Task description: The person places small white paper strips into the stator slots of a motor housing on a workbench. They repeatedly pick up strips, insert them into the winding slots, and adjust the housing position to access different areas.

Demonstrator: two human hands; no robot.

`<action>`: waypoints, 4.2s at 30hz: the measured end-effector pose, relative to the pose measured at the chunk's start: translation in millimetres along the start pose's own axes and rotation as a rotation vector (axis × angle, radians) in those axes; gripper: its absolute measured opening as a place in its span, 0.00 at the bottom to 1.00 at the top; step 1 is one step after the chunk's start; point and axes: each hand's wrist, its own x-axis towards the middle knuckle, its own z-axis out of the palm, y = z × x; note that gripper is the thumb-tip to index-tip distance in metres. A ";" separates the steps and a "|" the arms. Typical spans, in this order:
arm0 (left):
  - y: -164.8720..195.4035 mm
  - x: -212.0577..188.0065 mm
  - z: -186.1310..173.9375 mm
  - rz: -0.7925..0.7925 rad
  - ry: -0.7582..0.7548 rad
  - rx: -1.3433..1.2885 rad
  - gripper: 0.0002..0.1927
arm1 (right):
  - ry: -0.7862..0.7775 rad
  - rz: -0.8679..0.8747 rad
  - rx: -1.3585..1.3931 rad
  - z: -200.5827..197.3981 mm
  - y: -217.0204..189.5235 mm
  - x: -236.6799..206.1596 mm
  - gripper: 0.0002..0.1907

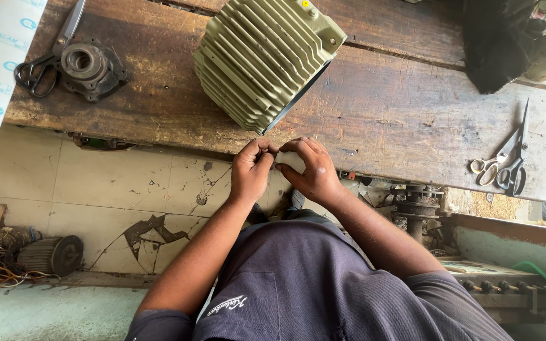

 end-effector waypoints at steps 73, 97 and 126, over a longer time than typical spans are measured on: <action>-1.0 23.1 81.8 -0.168 -0.011 0.303 0.04 | -0.107 -0.138 -0.265 -79.4 62.5 -19.1 0.23; -32.8 33.3 155.7 -0.098 0.098 0.250 0.07 | -0.098 -0.346 -0.078 -134.6 136.1 -18.4 0.22; -32.3 58.3 165.0 -0.183 0.137 0.282 0.05 | -0.001 -0.405 -0.122 -142.9 153.5 -1.3 0.22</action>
